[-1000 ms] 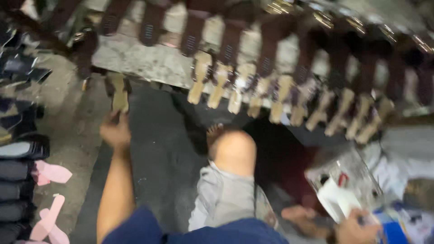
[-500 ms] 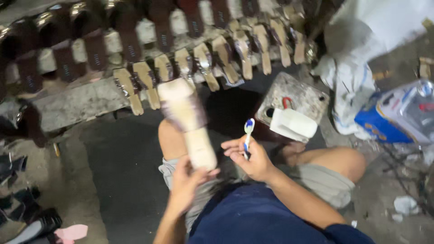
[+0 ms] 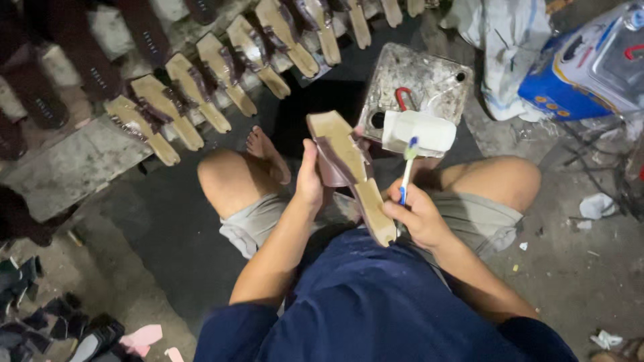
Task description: The person sits on the floor and uses a toothbrush to apply a brown substance to the straps of several sandals. They repeatedly pick up sandals from a nearby row, apply the substance to the straps, and place them back.
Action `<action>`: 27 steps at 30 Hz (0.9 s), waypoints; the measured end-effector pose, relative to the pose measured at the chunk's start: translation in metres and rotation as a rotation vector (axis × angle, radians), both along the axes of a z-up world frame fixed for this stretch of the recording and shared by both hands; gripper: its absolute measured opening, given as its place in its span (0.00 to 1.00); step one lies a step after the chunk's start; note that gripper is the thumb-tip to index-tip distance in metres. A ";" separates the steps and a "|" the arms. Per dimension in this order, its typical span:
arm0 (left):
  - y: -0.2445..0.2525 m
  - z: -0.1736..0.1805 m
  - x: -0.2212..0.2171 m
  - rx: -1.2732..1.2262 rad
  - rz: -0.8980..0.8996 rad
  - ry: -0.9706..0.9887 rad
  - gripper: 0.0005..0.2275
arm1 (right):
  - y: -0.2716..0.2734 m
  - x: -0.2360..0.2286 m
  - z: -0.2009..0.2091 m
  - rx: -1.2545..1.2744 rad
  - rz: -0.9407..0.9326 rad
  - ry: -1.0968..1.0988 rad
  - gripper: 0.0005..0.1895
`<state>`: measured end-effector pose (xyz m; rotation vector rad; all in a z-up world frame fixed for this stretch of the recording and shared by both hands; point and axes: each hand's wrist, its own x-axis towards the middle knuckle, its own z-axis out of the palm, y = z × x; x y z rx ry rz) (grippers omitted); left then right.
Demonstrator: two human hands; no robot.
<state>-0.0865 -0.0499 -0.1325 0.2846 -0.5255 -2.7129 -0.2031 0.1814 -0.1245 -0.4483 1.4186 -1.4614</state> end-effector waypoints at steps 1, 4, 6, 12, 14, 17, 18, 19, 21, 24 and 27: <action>0.003 -0.001 0.001 0.006 0.031 -0.096 0.35 | 0.002 -0.006 -0.001 0.095 0.006 0.143 0.05; 0.010 -0.007 0.020 0.185 0.068 -0.293 0.31 | 0.003 -0.039 0.009 0.386 0.007 0.658 0.09; 0.016 -0.013 0.035 0.051 0.126 -0.399 0.28 | 0.007 -0.061 0.024 0.534 -0.031 0.983 0.13; 0.021 -0.009 0.062 -0.483 0.275 -0.444 0.27 | -0.002 -0.108 0.043 0.605 0.106 1.446 0.10; 0.021 0.003 0.061 -0.516 0.262 -0.407 0.31 | -0.017 -0.121 0.032 0.662 0.181 1.516 0.11; 0.027 0.022 0.053 -0.539 0.231 -0.398 0.36 | -0.042 -0.133 0.010 0.733 0.319 1.626 0.10; 0.029 0.027 0.050 -0.549 0.225 -0.396 0.37 | -0.049 -0.136 0.005 0.731 0.375 1.676 0.09; 0.030 0.031 0.047 -0.558 0.218 -0.393 0.38 | -0.051 -0.137 0.003 0.729 0.431 1.724 0.09; 0.032 0.038 0.046 -0.617 0.238 -0.440 0.38 | -0.046 -0.139 0.011 0.782 0.472 1.725 0.11; 0.030 0.045 0.047 -0.793 0.310 -0.453 0.37 | -0.022 -0.131 0.042 0.750 0.319 1.638 0.12; 0.026 0.050 0.050 -1.032 0.383 -0.509 0.36 | 0.007 -0.116 0.080 0.736 0.347 1.663 0.10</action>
